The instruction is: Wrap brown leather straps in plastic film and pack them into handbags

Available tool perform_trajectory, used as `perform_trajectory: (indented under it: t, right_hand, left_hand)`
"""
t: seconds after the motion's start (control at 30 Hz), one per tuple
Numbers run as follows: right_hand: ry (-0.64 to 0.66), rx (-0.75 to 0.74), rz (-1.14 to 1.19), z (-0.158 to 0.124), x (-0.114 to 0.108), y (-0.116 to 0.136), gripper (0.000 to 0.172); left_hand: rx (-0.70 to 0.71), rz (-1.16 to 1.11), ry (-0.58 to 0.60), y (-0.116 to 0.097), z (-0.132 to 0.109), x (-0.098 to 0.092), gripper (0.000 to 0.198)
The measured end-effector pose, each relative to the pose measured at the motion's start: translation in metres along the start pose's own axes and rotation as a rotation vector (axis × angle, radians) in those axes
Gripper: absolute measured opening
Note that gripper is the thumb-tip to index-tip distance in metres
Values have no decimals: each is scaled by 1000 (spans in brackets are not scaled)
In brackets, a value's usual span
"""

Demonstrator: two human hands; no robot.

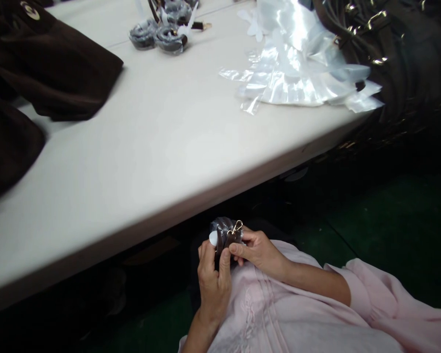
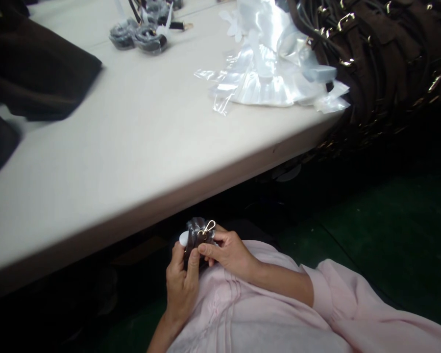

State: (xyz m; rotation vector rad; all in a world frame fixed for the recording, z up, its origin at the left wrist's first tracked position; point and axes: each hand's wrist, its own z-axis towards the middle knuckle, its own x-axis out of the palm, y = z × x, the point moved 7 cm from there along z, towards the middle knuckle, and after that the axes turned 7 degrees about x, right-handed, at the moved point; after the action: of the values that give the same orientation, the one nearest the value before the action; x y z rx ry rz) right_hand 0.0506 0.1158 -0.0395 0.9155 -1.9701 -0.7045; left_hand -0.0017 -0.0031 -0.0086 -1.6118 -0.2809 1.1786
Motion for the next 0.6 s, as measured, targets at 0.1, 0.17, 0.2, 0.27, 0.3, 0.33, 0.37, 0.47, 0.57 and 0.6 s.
perform_trajectory:
  t: [0.1, 0.17, 0.2, 0.27, 0.3, 0.33, 0.37, 0.47, 0.57, 0.6]
  right_hand:
    - [67, 124, 62, 1, 3, -5, 50]
    - [72, 200, 106, 1, 3, -10, 52]
    - [52, 213, 109, 1, 1, -12, 52]
    - [-7, 185, 74, 2, -4, -14, 50]
    - [-31, 160, 38, 2, -7, -15, 49]
    - [-44, 145, -3, 2, -9, -16, 48]
    - [-48, 146, -45, 2, -10, -18, 48]
    - [-41, 228, -126, 0, -15, -26, 50]
    - [-26, 306, -178, -5, -19, -27, 49]
    - [-8, 317, -205, -8, -20, -25, 47]
  left_hand:
    - [33, 29, 14, 3, -2, -1, 14]
    - [106, 80, -6, 1, -2, -3, 15]
    - [148, 113, -21, 0, -2, -4, 14]
    - [228, 182, -48, -3, -1, -6, 11]
    - [263, 209, -56, -5, -1, -6, 9]
    - [293, 230, -58, -6, 0, -6, 8]
    - [321, 245, -56, -8, 0, -5, 8]
    - [397, 274, -47, -12, -2, -2, 15]
    - [462, 311, -44, -15, -6, 1, 19]
    - [471, 319, -39, -16, -7, 1, 20]
